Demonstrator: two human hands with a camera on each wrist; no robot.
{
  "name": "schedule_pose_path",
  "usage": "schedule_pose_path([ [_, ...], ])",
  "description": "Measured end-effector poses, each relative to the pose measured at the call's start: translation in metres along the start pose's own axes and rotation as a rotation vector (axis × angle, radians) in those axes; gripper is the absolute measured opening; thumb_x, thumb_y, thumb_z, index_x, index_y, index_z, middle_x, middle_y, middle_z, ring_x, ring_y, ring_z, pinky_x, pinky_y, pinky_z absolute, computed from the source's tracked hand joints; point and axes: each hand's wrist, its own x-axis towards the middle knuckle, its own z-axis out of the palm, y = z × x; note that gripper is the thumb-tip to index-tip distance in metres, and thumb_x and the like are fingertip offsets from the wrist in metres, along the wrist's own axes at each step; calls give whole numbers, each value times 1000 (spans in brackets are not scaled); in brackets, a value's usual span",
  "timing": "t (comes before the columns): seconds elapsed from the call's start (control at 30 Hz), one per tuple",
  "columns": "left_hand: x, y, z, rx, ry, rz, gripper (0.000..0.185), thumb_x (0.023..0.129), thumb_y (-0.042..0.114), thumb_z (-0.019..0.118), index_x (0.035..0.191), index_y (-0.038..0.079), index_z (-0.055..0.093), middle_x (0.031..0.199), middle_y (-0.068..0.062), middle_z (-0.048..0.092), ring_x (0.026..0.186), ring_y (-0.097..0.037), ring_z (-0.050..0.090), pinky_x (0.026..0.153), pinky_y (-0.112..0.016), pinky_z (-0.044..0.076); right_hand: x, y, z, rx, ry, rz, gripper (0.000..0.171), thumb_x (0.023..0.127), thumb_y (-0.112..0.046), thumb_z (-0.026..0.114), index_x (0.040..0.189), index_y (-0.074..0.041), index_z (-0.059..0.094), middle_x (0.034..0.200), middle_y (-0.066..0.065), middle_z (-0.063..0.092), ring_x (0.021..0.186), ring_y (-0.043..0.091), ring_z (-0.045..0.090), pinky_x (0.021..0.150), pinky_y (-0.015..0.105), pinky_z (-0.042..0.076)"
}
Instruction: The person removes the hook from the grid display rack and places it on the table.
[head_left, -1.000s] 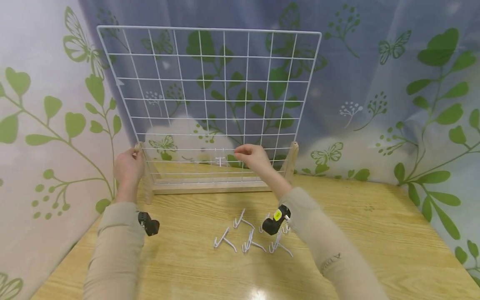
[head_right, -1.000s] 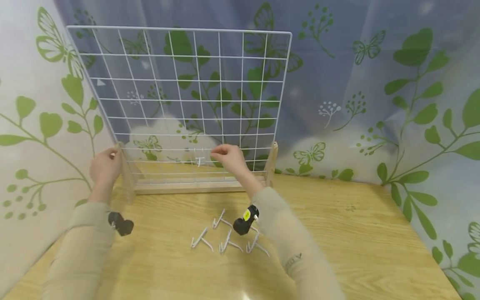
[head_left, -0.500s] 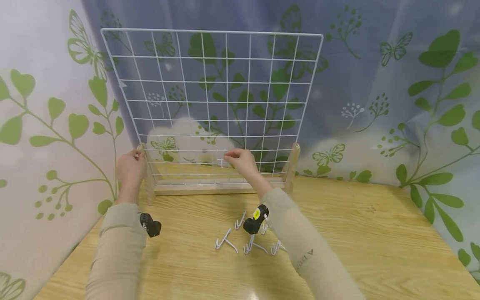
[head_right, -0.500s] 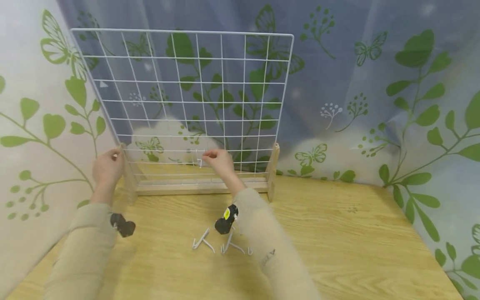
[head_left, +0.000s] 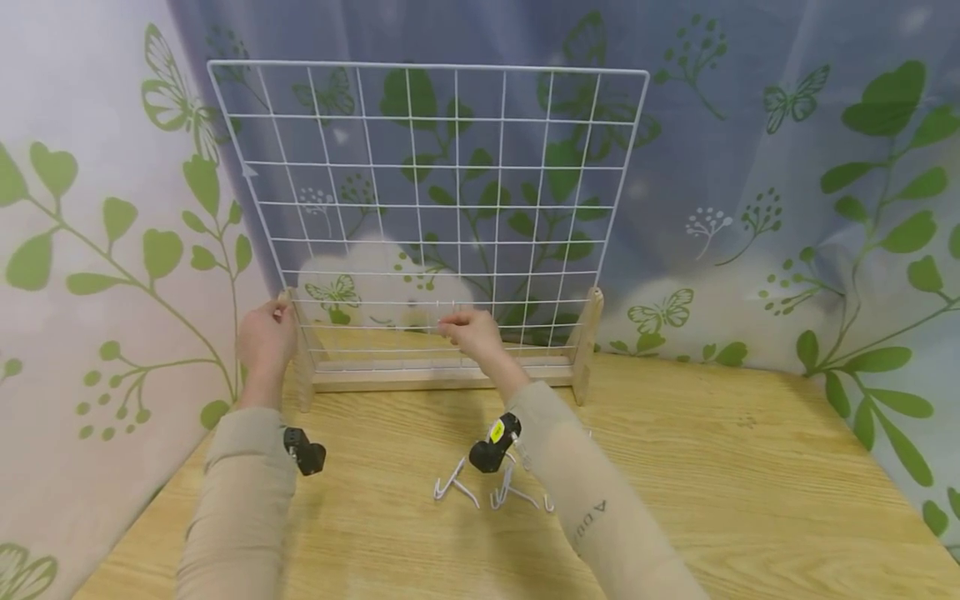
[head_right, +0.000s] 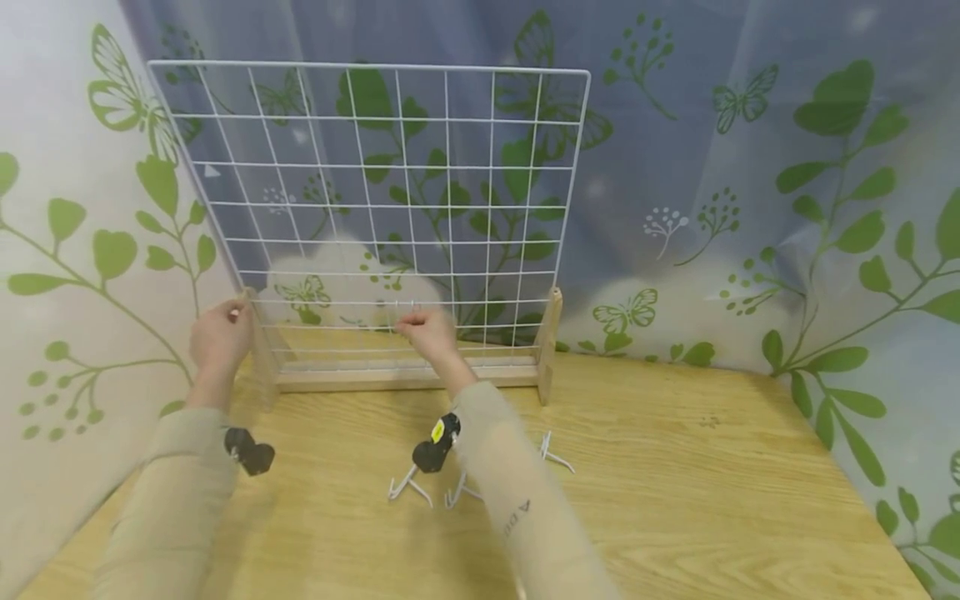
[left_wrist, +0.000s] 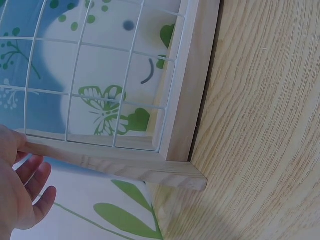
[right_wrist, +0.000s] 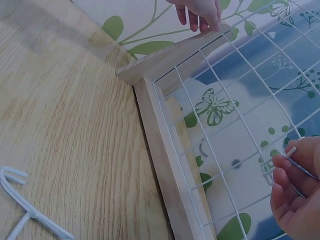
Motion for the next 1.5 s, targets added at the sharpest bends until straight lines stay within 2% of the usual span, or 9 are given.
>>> schedule_pose_path([
  [0.33, -1, 1, 1, 6, -5, -16, 40, 97, 27, 39, 125, 3, 55, 110, -20, 61, 98, -36, 56, 79, -46, 43, 1, 0, -3, 70, 69, 5, 16, 84, -6, 64, 98, 0, 71, 88, 11, 70, 84, 27, 64, 58, 20, 44],
  [0.57, -2, 2, -1, 12, 5, -16, 39, 97, 26, 39, 124, 4, 56, 109, -20, 61, 96, -37, 56, 77, -47, 43, -2, -5, -13, 118, 62, -1, 17, 83, -3, 63, 99, 1, 70, 91, 10, 69, 75, 14, 59, 67, 26, 49],
  [0.7, -2, 2, -1, 16, 8, -13, 39, 97, 27, 39, 124, 5, 57, 108, -20, 61, 95, -37, 56, 76, -47, 43, -4, -5, -20, 123, 45, -17, 18, 84, -3, 63, 100, 1, 69, 94, 11, 67, 81, 19, 60, 68, 25, 49],
  [0.8, -1, 1, 0, 18, 10, -7, 39, 97, 27, 39, 123, 5, 57, 107, -20, 62, 94, -37, 56, 75, -47, 43, -6, -4, -27, 103, 44, -43, 18, 84, -4, 64, 100, 1, 69, 97, 12, 67, 82, 20, 60, 73, 29, 50],
  [0.93, 0, -1, 2, 17, 12, -3, 39, 97, 27, 38, 123, 5, 57, 108, -20, 62, 94, -38, 56, 76, -48, 43, -8, 1, -39, 75, 48, -75, 18, 83, -3, 64, 100, 2, 67, 98, 13, 67, 76, 15, 59, 76, 33, 51],
  [1.03, 0, -1, 2, 14, 10, 0, 40, 97, 27, 38, 124, 4, 57, 108, -20, 61, 94, -38, 56, 76, -48, 43, -9, 5, -46, 78, 47, -88, 18, 84, -2, 64, 101, 5, 65, 95, 14, 67, 73, 14, 58, 72, 30, 50],
  [1.17, -1, 0, 1, 19, 4, 4, 39, 97, 26, 38, 123, 4, 57, 107, -20, 61, 93, -37, 56, 75, -47, 43, -13, 9, -55, 78, 42, -88, 16, 84, -1, 63, 99, 6, 64, 92, 14, 66, 79, 21, 61, 68, 27, 49],
  [1.27, -1, 0, 0, 15, -1, 5, 38, 97, 26, 38, 122, 4, 57, 107, -21, 61, 93, -37, 56, 75, -47, 43, -16, 11, -61, 65, 32, -71, 16, 85, -4, 64, 99, 3, 63, 91, 12, 66, 86, 26, 61, 72, 29, 50],
  [1.5, -1, 1, 0, 18, 14, 12, 39, 97, 25, 38, 123, 2, 57, 106, -21, 61, 93, -38, 56, 75, -48, 43, -27, 15, -76, 52, 14, -71, 24, 84, -4, 65, 105, 5, 61, 84, 7, 63, 73, 14, 56, 77, 40, 49],
])
